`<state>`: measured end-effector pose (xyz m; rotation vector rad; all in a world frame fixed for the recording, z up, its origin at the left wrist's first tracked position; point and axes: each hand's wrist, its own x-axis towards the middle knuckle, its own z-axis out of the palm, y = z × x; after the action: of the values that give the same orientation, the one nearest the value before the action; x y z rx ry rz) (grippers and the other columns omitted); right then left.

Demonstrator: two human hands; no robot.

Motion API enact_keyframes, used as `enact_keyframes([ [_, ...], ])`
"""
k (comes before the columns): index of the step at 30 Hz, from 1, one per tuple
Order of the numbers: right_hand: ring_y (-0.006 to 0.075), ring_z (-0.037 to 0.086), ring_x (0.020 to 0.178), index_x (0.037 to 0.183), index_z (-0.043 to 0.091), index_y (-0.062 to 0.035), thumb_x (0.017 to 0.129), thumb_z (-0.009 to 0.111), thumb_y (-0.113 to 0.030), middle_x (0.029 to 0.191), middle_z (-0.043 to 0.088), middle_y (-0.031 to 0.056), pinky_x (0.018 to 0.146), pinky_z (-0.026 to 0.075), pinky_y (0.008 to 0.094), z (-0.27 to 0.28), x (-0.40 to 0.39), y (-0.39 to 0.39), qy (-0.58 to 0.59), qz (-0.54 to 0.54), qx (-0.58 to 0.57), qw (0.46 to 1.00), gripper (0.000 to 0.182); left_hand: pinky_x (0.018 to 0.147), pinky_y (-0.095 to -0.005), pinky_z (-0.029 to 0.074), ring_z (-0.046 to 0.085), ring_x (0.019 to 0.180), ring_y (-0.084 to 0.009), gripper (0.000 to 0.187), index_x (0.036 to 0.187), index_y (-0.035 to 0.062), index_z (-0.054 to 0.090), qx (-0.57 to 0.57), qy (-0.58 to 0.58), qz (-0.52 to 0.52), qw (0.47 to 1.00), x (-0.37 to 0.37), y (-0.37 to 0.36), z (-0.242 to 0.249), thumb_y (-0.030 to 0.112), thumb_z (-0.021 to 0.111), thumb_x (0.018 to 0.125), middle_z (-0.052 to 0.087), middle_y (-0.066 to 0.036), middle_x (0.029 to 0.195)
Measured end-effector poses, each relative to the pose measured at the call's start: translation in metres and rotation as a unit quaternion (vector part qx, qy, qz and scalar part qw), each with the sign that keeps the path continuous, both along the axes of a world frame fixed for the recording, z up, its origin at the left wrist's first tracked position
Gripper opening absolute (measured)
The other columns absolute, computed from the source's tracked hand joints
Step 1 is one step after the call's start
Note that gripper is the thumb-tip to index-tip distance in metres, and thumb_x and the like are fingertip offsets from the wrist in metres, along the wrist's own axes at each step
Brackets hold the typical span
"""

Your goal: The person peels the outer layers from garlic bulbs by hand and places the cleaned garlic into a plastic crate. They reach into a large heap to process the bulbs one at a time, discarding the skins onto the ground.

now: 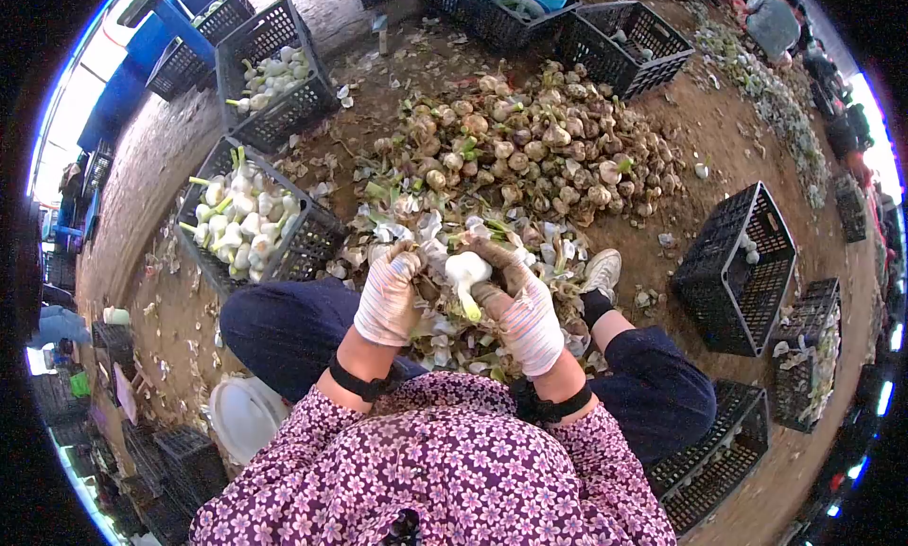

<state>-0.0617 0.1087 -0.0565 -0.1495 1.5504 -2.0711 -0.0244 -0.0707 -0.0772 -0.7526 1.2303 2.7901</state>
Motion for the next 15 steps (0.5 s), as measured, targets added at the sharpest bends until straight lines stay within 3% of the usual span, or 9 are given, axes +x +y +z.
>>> enact_keyframes([
  [1, 0.0190, 0.056, 0.119, 0.141, 0.045, 0.0029, 0.088, 0.058, 0.000, 0.135, 0.056, 0.0105, 0.103, 0.043, 0.0310, -0.002, 0.000, -0.001, -0.022, -0.003, -0.012, 1.000, 0.055, 0.059, -0.0249, 0.051, 0.064, 0.069, -0.0135, 0.024, 0.113, 0.0017, 0.060, 0.001, 0.000, 0.001, 1.000, -0.001, 0.002, -0.004, 0.014, 0.057, 0.093, 0.068, -0.006, 0.089],
  [3, 0.0186, 0.057, 0.117, 0.143, 0.042, 0.0021, 0.089, 0.059, -0.005, 0.134, 0.056, 0.0107, 0.101, 0.044, 0.0309, 0.003, -0.005, -0.001, -0.032, 0.024, -0.025, 0.999, 0.057, 0.056, -0.0254, 0.052, 0.064, 0.065, -0.0148, 0.024, 0.112, 0.0009, 0.060, 0.146, -0.001, 0.049, 0.988, -0.005, 0.004, -0.001, 0.014, 0.056, 0.093, 0.068, -0.006, 0.088],
  [5, 0.0183, 0.057, 0.115, 0.145, 0.040, 0.0013, 0.090, 0.060, -0.009, 0.133, 0.056, 0.0109, 0.099, 0.046, 0.0308, 0.004, -0.006, -0.002, -0.045, 0.051, -0.039, 0.997, 0.060, 0.060, -0.0262, 0.053, 0.065, 0.067, -0.0135, 0.023, 0.109, 0.0038, 0.061, 0.097, 0.014, 0.012, 0.995, 0.000, -0.005, -0.006, 0.018, 0.058, 0.092, 0.067, -0.004, 0.085],
  [7, 0.0174, 0.057, 0.112, 0.148, 0.035, 0.0008, 0.089, 0.060, -0.014, 0.132, 0.055, 0.0118, 0.094, 0.047, 0.0293, 0.001, -0.007, -0.001, -0.189, 0.061, -0.118, 0.973, 0.066, 0.063, -0.0270, 0.054, 0.065, 0.069, -0.0122, 0.022, 0.105, 0.0068, 0.063, 0.047, 0.030, -0.028, 0.998, 0.000, -0.009, -0.010, 0.022, 0.061, 0.090, 0.066, -0.002, 0.082],
  [8, 0.0174, 0.058, 0.109, 0.150, 0.032, 0.0007, 0.085, 0.062, -0.008, 0.131, 0.055, 0.0120, 0.090, 0.049, 0.0292, -0.003, -0.009, 0.001, -0.177, 0.097, -0.009, 0.979, 0.073, 0.062, -0.0266, 0.054, 0.064, 0.068, -0.0121, 0.023, 0.105, 0.0059, 0.063, 0.045, 0.030, -0.034, 0.998, -0.001, -0.008, -0.007, 0.022, 0.061, 0.089, 0.066, -0.002, 0.081],
  [9, 0.0174, 0.058, 0.109, 0.150, 0.032, 0.0007, 0.085, 0.062, -0.008, 0.131, 0.055, 0.0120, 0.090, 0.049, 0.0292, -0.007, -0.008, -0.001, -0.178, 0.097, -0.008, 0.979, 0.073, 0.061, -0.0262, 0.053, 0.063, 0.066, -0.0120, 0.023, 0.105, 0.0050, 0.063, 0.042, 0.029, -0.039, 0.998, -0.002, -0.008, -0.006, 0.022, 0.062, 0.089, 0.066, -0.003, 0.081],
  [11, 0.0175, 0.058, 0.108, 0.151, 0.028, 0.0016, 0.079, 0.066, -0.004, 0.130, 0.055, 0.0131, 0.089, 0.049, 0.0287, -0.011, -0.004, -0.010, -0.046, 0.058, 0.056, 0.996, 0.082, 0.058, -0.0235, 0.051, 0.061, 0.065, -0.0117, 0.021, 0.103, 0.0033, 0.062, 0.083, 0.043, -0.049, 0.994, 0.000, -0.008, -0.010, 0.019, 0.062, 0.089, 0.065, -0.004, 0.081],
  [13, 0.0198, 0.060, 0.104, 0.150, 0.027, 0.0029, 0.075, 0.065, 0.002, 0.128, 0.056, 0.0140, 0.086, 0.051, 0.0302, -0.023, -0.008, -0.011, -0.094, 0.027, -0.004, 0.995, 0.084, 0.057, -0.0213, 0.050, 0.059, 0.067, -0.0122, 0.015, 0.099, 0.0042, 0.061, 0.101, 0.041, -0.031, 0.994, -0.001, -0.008, -0.019, 0.016, 0.060, 0.089, 0.063, -0.005, 0.080],
  [15, 0.0219, 0.062, 0.100, 0.147, 0.031, 0.0044, 0.074, 0.061, 0.005, 0.123, 0.058, 0.0145, 0.085, 0.052, 0.0311, -0.024, -0.011, -0.009, -0.198, 0.010, -0.144, 0.970, 0.079, 0.057, -0.0200, 0.048, 0.056, 0.068, -0.0104, 0.006, 0.092, 0.0086, 0.061, 0.215, 0.001, 0.093, 0.972, -0.010, -0.023, 0.008, 0.009, 0.055, 0.090, 0.058, -0.002, 0.075],
])
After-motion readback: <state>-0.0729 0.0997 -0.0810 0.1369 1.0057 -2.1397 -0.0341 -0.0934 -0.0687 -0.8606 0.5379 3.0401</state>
